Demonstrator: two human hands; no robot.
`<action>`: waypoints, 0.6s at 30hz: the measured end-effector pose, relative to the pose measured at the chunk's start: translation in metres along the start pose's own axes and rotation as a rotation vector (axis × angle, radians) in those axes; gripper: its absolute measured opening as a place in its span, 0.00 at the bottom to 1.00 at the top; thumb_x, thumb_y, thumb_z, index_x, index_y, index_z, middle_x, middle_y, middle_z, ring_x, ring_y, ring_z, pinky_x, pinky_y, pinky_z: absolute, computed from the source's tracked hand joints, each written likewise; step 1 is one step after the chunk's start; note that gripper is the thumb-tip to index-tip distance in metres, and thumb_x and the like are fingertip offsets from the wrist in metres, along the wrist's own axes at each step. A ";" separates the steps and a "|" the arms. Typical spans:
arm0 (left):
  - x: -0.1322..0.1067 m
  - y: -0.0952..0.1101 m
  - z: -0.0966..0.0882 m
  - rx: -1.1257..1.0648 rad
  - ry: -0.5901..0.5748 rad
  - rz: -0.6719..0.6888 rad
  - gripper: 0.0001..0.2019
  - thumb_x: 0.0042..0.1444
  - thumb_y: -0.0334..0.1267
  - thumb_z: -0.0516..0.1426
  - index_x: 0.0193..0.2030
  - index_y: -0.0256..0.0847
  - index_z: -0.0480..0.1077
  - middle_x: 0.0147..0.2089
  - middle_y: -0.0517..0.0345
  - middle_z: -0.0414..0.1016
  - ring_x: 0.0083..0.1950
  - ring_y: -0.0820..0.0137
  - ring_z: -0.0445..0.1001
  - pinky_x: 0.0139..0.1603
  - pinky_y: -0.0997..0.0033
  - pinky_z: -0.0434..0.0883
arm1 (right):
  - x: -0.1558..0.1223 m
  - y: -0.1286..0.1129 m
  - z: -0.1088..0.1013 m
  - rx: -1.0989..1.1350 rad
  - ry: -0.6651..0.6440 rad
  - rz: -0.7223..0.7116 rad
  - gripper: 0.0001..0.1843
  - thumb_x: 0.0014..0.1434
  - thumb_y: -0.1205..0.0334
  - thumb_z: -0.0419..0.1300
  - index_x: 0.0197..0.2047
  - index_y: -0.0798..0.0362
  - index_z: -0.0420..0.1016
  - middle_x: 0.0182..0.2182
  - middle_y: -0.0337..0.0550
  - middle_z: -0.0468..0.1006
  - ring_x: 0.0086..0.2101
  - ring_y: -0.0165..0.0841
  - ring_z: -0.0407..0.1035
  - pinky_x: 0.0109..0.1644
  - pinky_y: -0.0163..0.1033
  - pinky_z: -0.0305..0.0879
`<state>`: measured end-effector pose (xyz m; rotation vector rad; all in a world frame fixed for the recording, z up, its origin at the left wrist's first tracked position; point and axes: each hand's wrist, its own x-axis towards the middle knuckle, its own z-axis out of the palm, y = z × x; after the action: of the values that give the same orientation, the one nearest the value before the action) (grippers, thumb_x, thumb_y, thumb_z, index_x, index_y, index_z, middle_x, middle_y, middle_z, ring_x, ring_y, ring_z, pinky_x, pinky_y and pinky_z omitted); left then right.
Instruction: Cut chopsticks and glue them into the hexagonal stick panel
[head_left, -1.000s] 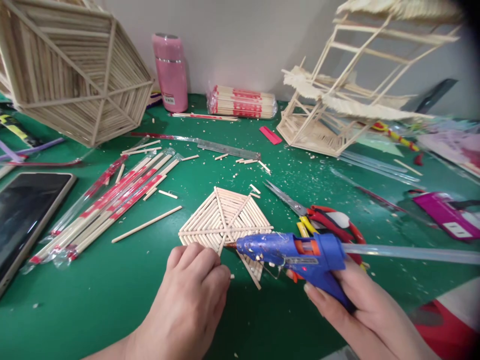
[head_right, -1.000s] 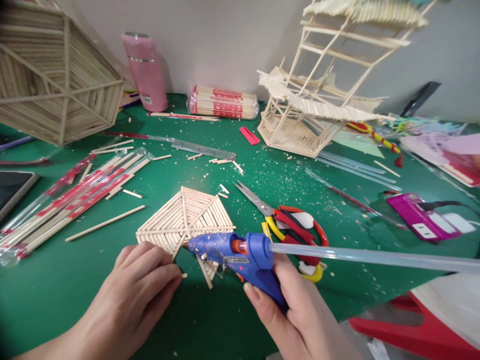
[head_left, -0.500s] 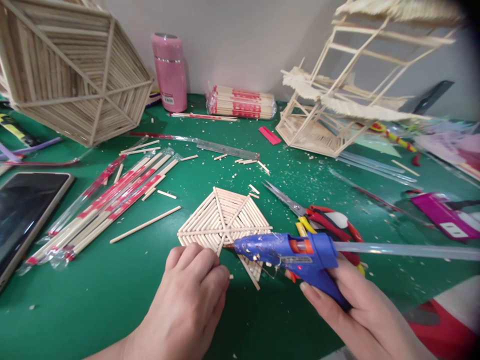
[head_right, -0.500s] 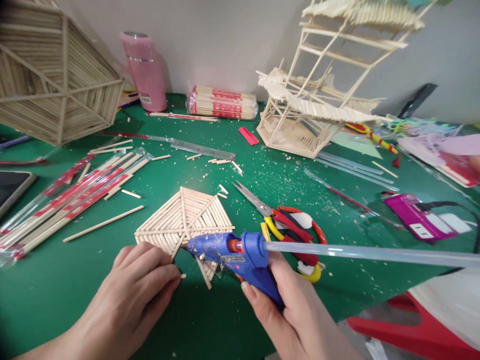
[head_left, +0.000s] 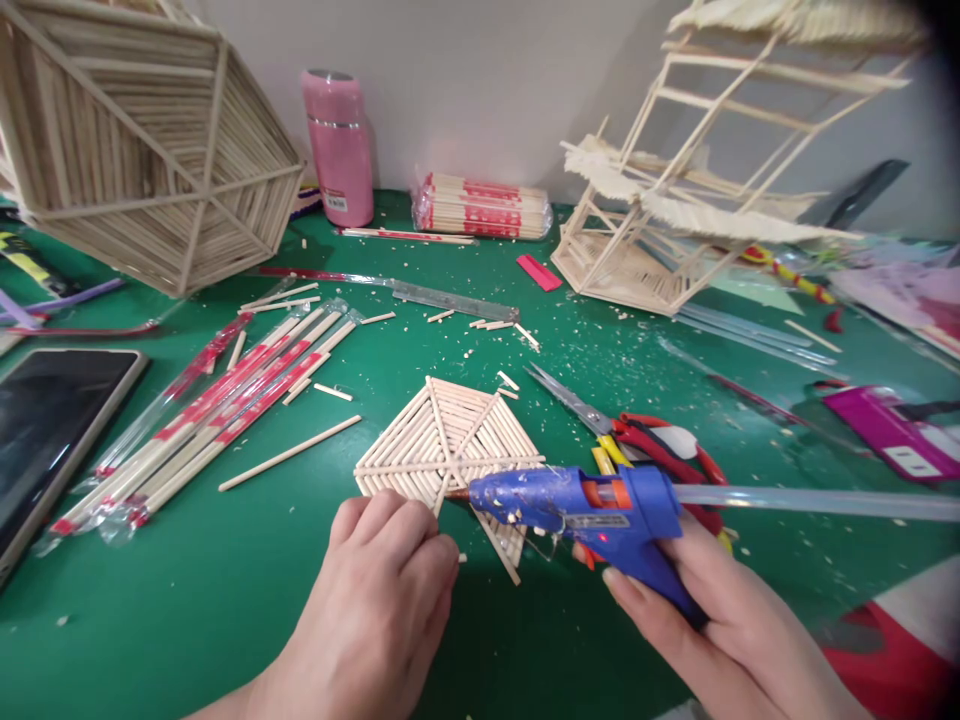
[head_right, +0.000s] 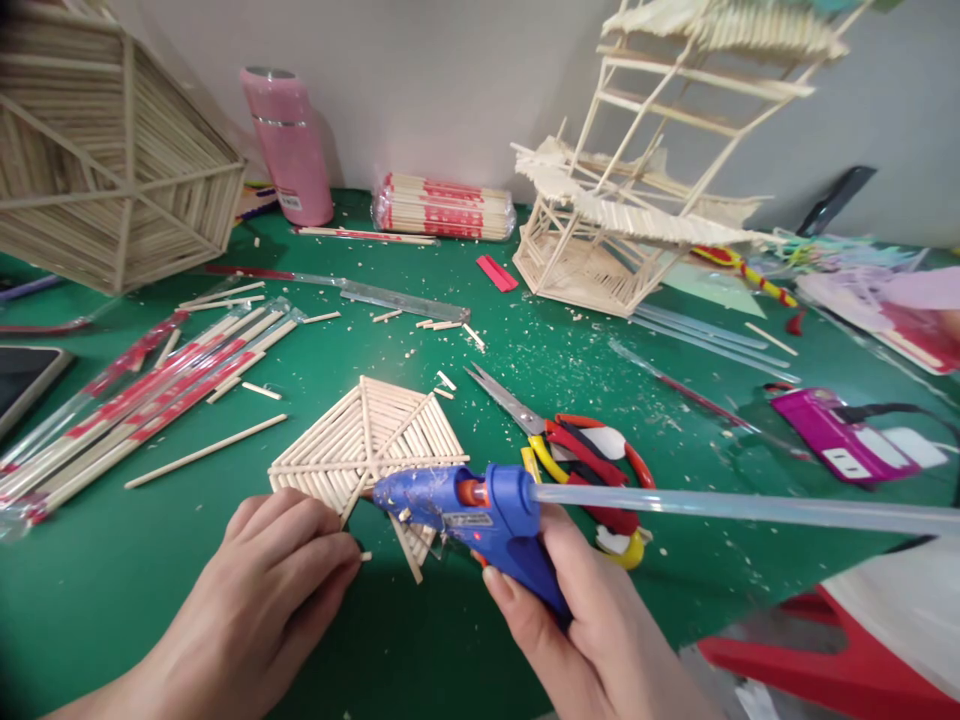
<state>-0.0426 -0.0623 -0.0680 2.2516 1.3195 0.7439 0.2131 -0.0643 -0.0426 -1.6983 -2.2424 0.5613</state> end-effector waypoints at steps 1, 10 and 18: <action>0.000 0.000 0.000 -0.001 0.002 0.001 0.10 0.57 0.27 0.47 0.34 0.40 0.67 0.30 0.57 0.65 0.32 0.67 0.60 0.33 0.64 0.54 | -0.002 0.002 0.000 -0.004 -0.009 0.003 0.27 0.59 0.53 0.53 0.60 0.49 0.57 0.42 0.46 0.77 0.37 0.37 0.75 0.35 0.33 0.74; 0.001 -0.001 0.001 -0.008 0.025 0.005 0.10 0.57 0.26 0.47 0.34 0.41 0.68 0.30 0.57 0.65 0.32 0.68 0.60 0.33 0.64 0.55 | -0.001 0.004 0.002 -0.033 -0.012 -0.021 0.27 0.60 0.53 0.52 0.60 0.51 0.55 0.43 0.49 0.76 0.37 0.37 0.74 0.37 0.35 0.74; 0.000 -0.001 0.000 -0.007 0.015 0.012 0.10 0.57 0.26 0.47 0.34 0.40 0.68 0.30 0.58 0.65 0.32 0.68 0.60 0.32 0.64 0.55 | 0.005 -0.007 -0.001 0.037 0.000 -0.031 0.14 0.61 0.55 0.51 0.49 0.49 0.63 0.33 0.43 0.77 0.30 0.33 0.73 0.31 0.31 0.73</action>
<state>-0.0429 -0.0618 -0.0686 2.2543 1.3097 0.7693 0.2062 -0.0614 -0.0388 -1.6425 -2.2402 0.5913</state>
